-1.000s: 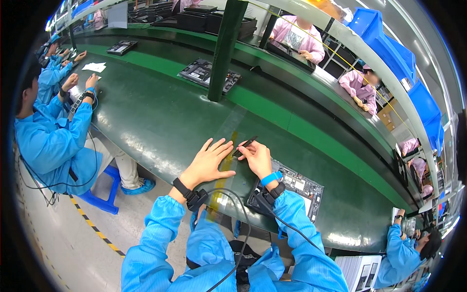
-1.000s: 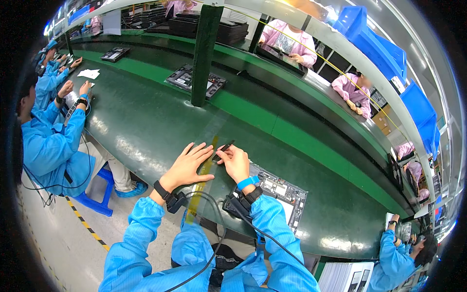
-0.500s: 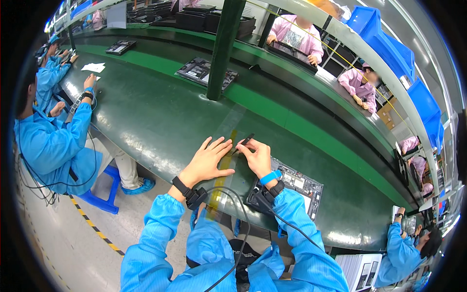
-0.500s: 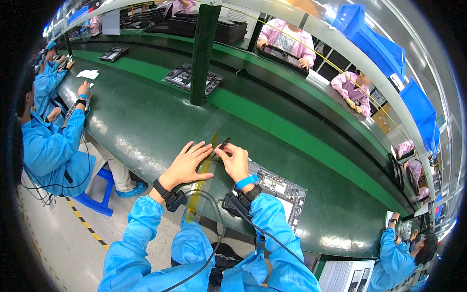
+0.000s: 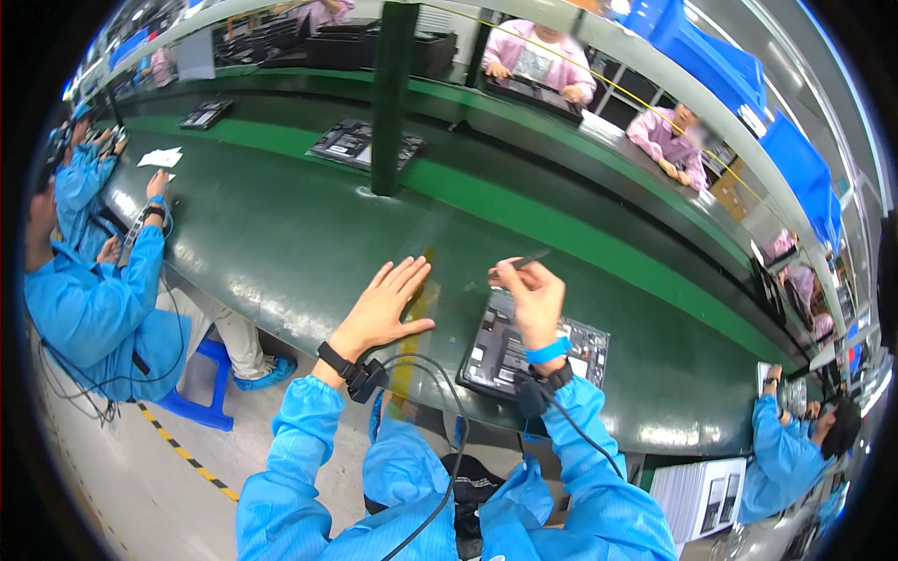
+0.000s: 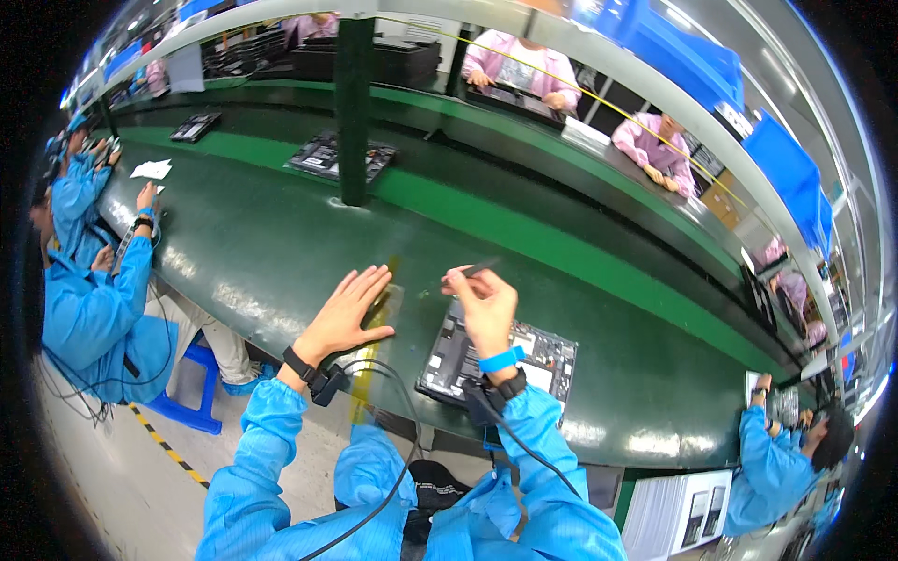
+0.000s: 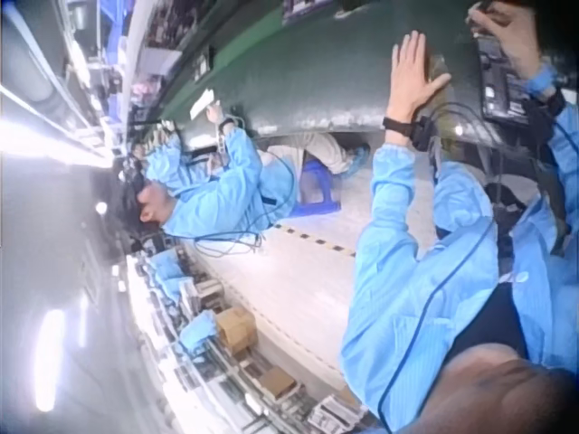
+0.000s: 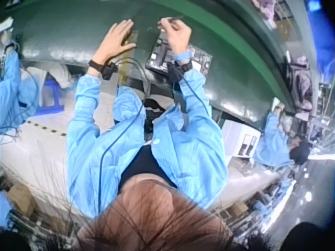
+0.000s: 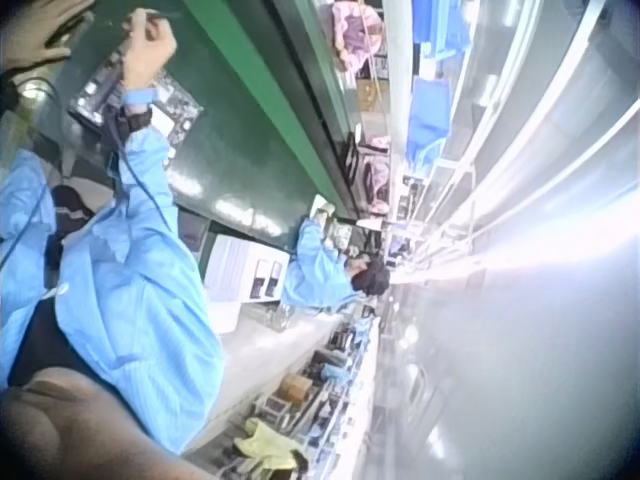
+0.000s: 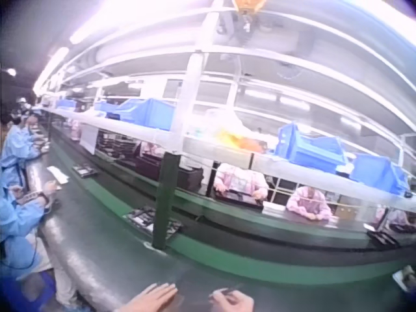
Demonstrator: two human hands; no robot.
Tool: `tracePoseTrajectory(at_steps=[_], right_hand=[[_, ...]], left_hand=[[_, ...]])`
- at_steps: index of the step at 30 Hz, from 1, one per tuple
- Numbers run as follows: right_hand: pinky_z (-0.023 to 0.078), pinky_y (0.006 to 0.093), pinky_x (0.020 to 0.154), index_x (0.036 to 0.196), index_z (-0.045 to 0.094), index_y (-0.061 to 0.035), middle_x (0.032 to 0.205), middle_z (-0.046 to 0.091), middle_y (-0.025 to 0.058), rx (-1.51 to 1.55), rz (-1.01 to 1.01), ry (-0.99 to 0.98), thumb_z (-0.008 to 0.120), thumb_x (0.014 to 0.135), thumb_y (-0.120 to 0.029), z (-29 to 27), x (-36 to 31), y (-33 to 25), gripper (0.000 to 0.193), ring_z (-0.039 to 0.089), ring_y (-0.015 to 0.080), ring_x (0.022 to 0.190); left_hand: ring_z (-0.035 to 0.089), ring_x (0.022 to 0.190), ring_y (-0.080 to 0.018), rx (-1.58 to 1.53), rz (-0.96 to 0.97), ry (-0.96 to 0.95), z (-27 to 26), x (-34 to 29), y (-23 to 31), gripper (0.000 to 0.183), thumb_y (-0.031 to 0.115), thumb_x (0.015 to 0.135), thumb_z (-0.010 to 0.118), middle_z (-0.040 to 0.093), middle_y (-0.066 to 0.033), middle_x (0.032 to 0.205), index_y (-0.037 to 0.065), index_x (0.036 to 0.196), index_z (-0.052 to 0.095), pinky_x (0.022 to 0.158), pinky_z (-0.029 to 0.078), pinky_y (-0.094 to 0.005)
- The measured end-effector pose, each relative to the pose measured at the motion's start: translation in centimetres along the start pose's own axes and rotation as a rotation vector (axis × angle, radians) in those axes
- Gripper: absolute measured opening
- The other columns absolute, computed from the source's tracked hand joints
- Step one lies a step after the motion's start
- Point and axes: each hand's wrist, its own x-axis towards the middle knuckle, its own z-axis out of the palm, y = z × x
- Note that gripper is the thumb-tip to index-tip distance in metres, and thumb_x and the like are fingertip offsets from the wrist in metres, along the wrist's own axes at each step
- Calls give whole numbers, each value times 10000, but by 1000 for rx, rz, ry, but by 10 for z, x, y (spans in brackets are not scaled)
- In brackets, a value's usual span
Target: Connecting an internal component cable to a circuit board inside a tablet or laptop housing using tweezers.
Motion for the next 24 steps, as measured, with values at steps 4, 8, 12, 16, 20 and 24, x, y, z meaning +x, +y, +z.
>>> tracePoseTrajectory(at_steps=[4,8,12,16,20,24], right_hand=[[536,276,708,1019,666,34,907,715,139,-1,4,289,681,929,-116,-57,-48,-56,176,699,185,769],[376,197,471,1059,662,13,910,725,122,-77,109,643,681,931,-136,-115,-115,-70,197,696,157,650],[342,196,428,1062,615,1,901,724,135,-35,169,782,688,925,-142,-133,-155,-65,211,686,163,599],[325,196,408,1080,565,-16,893,715,145,-6,266,824,729,896,-185,-131,-159,-51,299,658,148,528],[309,211,360,1066,504,0,825,710,151,-33,227,713,757,869,-165,-125,-140,-46,360,572,122,434],[406,255,354,1056,479,14,788,712,166,-56,200,702,775,849,-122,-126,-131,-28,386,597,139,455]], left_hand=[[314,1438,-317,1,30,42,-21,10,18,793,387,890,644,365,-167,1534,33,1512,304,1207,195,-457],[416,1350,-360,16,14,-23,-28,-3,63,685,272,890,660,469,-195,1439,-1,1455,386,1159,286,-460],[463,1268,-404,-259,-146,-137,-7,-24,117,639,286,900,655,522,-218,1360,-34,1409,438,1093,354,-446],[465,1279,-370,-172,48,-25,1,-1,149,587,198,850,674,513,-197,1384,-9,1367,487,1082,359,-450],[446,1315,-325,-191,415,-178,24,50,166,532,229,830,662,515,-93,1420,85,1332,560,1131,313,-479],[428,1340,-314,-147,490,-258,46,58,160,545,272,822,645,512,-65,1431,128,1342,567,1156,284,-501]])
